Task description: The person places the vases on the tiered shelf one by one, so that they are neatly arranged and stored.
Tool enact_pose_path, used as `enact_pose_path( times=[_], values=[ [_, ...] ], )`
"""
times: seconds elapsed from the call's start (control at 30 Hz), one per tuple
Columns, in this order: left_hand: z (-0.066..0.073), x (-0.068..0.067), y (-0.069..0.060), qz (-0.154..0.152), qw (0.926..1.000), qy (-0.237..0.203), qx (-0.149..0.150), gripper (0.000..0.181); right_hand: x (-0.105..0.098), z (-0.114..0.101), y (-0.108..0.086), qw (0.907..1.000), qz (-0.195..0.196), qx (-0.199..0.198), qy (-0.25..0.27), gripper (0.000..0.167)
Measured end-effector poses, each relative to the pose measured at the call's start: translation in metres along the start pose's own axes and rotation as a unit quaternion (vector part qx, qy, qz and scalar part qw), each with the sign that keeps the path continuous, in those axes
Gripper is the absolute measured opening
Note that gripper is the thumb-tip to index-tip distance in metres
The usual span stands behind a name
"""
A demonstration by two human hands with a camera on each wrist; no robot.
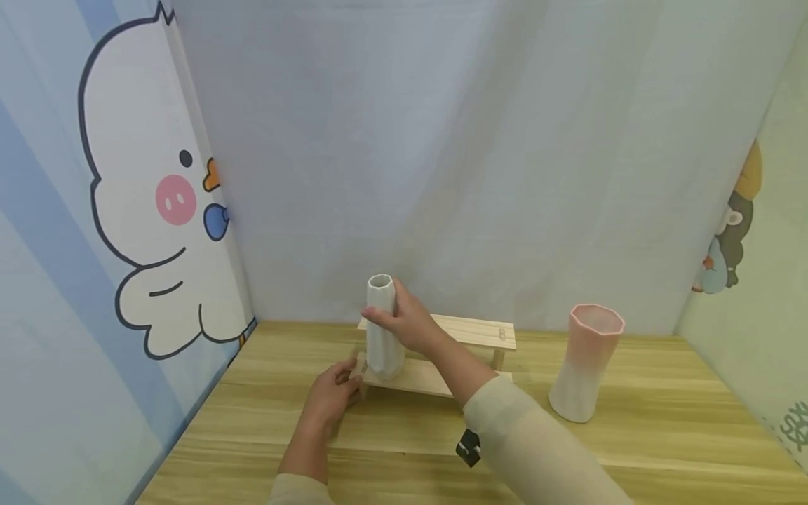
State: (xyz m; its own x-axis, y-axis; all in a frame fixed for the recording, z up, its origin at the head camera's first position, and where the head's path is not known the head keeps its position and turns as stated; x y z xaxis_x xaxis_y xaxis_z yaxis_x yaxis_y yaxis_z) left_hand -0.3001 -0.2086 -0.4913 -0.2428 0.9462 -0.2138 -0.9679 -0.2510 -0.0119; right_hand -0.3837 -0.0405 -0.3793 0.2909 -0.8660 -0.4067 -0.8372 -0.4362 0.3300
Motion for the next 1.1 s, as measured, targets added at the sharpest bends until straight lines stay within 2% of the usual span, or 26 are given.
enact_pose_path(
  times=[0.17, 0.43, 0.57, 0.77, 1.1],
  values=[
    [-0.0001, -0.0003, 0.0013, 0.001, 1.0000, -0.005, -0.004, 0.048, 0.0052, -0.0010, -0.0019, 0.9996, 0.027, -0.003, -0.008, 0.066],
    [-0.0036, 0.0009, 0.0037, 0.001, 1.0000, -0.004, -0.005, 0.048, -0.0007, -0.0014, -0.0021, 0.9997, -0.011, 0.018, -0.008, 0.069],
    [-0.0035, 0.0009, 0.0033, 0.002, 1.0000, -0.003, -0.007, 0.048, -0.0033, -0.0011, -0.0004, 0.9994, -0.027, 0.016, -0.013, 0.073],
    [-0.0031, -0.0001, 0.0024, 0.002, 1.0000, 0.000, -0.004, 0.048, -0.0032, 0.0003, -0.0011, 0.9995, -0.023, 0.009, -0.019, 0.074],
    [-0.0048, 0.0000, 0.0039, 0.000, 1.0000, -0.004, -0.007, 0.047, -0.0025, 0.0027, -0.0062, 0.9995, -0.022, 0.019, -0.009, 0.082]
  ],
)
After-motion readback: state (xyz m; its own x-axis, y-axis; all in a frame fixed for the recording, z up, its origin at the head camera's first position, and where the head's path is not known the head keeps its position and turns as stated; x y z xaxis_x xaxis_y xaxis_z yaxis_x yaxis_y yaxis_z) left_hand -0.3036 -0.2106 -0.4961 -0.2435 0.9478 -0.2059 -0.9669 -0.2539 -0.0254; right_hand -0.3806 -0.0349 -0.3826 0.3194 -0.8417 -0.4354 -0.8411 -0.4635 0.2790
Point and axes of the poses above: each hand's wrist, its own y-axis towards the middle knuckle, its own x-axis out of the palm, z = x × y, the point moved 2 cm from there along y, towards the middle knuckle, and after that the axes turned 6 degrees about z, right-handed, at the moved point
